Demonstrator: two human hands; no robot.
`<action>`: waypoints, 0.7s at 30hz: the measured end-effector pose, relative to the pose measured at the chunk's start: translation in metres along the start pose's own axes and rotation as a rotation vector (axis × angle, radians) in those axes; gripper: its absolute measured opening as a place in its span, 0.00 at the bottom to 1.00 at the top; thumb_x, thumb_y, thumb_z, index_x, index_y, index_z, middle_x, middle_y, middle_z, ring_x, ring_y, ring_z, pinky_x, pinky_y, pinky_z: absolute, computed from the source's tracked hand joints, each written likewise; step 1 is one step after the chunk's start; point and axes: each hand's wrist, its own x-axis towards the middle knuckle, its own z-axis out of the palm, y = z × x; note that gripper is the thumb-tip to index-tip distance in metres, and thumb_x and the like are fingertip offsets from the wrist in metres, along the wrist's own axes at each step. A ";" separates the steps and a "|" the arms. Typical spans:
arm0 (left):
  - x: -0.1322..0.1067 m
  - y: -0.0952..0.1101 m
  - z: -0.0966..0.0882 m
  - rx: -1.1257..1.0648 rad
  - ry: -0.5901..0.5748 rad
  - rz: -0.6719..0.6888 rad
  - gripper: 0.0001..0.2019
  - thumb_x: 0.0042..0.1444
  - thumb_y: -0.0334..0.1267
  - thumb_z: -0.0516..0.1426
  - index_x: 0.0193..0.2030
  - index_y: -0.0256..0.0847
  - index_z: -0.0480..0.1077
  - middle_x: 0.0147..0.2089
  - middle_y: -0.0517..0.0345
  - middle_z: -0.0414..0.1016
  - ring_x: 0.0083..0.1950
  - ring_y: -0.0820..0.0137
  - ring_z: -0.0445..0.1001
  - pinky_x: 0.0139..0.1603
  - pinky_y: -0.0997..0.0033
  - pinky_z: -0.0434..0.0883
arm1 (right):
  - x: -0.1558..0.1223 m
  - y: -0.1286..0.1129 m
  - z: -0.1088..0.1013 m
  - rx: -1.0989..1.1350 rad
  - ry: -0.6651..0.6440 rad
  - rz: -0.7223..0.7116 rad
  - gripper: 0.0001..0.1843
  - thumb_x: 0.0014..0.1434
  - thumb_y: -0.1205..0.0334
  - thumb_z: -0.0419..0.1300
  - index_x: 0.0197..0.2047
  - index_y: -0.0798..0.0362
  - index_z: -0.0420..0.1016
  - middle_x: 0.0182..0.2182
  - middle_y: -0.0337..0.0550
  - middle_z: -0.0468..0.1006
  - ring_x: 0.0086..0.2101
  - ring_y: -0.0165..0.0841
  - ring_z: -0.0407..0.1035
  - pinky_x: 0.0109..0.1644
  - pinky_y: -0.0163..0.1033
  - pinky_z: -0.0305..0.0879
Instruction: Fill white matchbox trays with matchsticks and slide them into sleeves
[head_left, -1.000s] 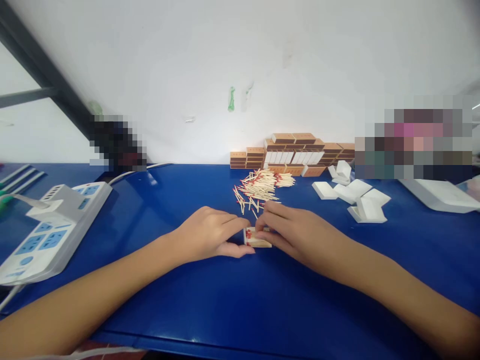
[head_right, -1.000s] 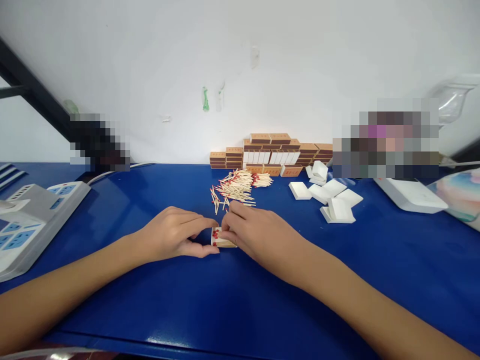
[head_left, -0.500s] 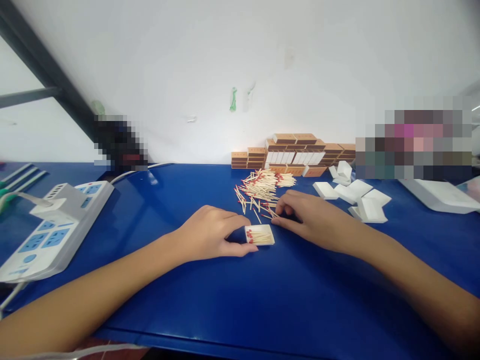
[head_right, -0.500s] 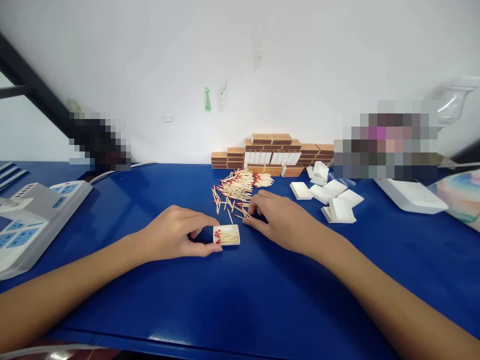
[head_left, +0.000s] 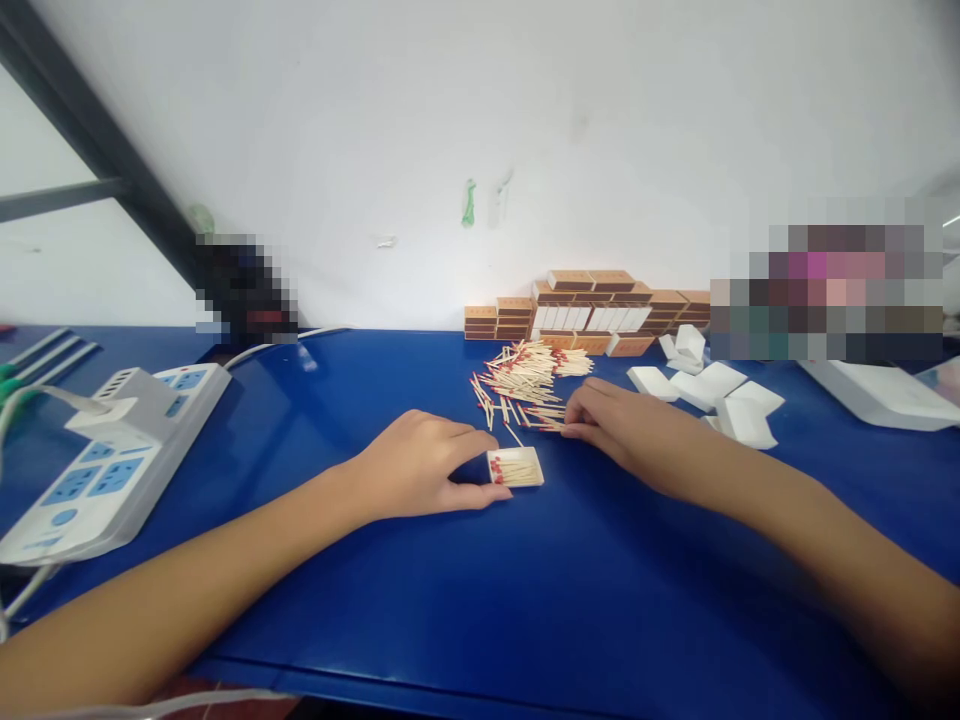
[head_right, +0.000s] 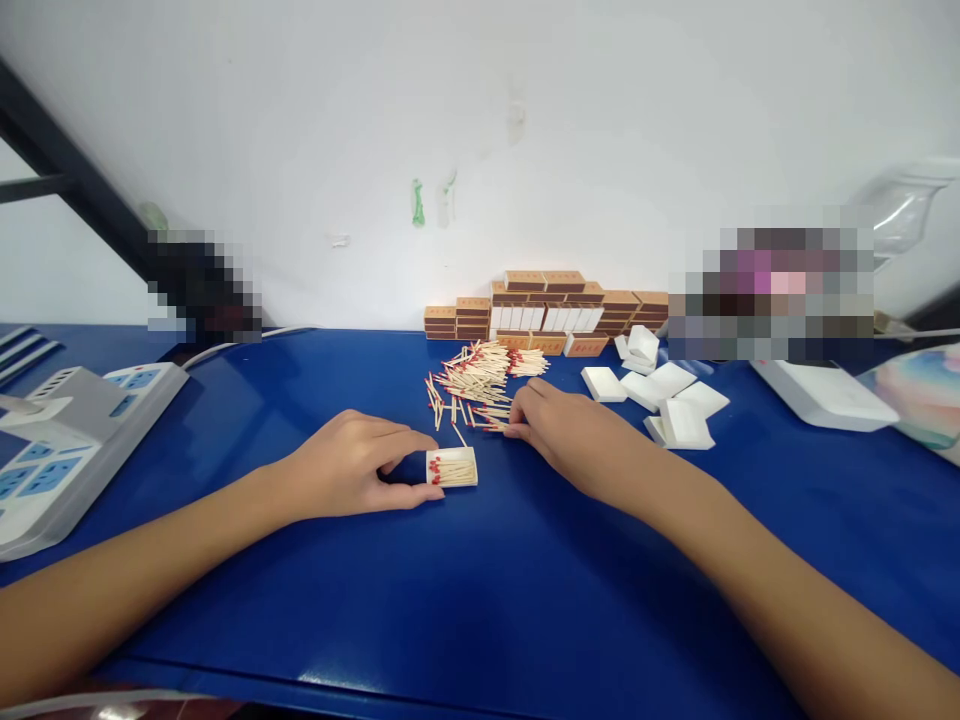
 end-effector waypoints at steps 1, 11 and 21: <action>0.000 0.000 0.000 0.005 0.000 -0.011 0.19 0.66 0.54 0.59 0.46 0.39 0.79 0.28 0.63 0.76 0.27 0.74 0.73 0.29 0.71 0.63 | -0.001 0.001 -0.002 -0.001 0.021 -0.009 0.12 0.73 0.55 0.50 0.40 0.50 0.69 0.38 0.45 0.76 0.33 0.37 0.72 0.34 0.41 0.63; 0.002 0.004 -0.004 -0.029 -0.024 -0.127 0.18 0.65 0.54 0.61 0.45 0.40 0.79 0.27 0.64 0.75 0.26 0.74 0.73 0.28 0.73 0.62 | -0.006 -0.027 0.000 -0.103 0.070 -0.186 0.09 0.73 0.59 0.53 0.40 0.51 0.70 0.37 0.43 0.75 0.28 0.32 0.70 0.29 0.38 0.58; 0.000 0.005 0.001 0.003 -0.015 -0.046 0.20 0.66 0.55 0.59 0.42 0.38 0.78 0.27 0.62 0.74 0.28 0.72 0.74 0.29 0.71 0.62 | -0.007 -0.047 0.012 -0.118 0.108 -0.353 0.08 0.74 0.61 0.54 0.44 0.52 0.72 0.40 0.45 0.77 0.32 0.34 0.73 0.31 0.38 0.60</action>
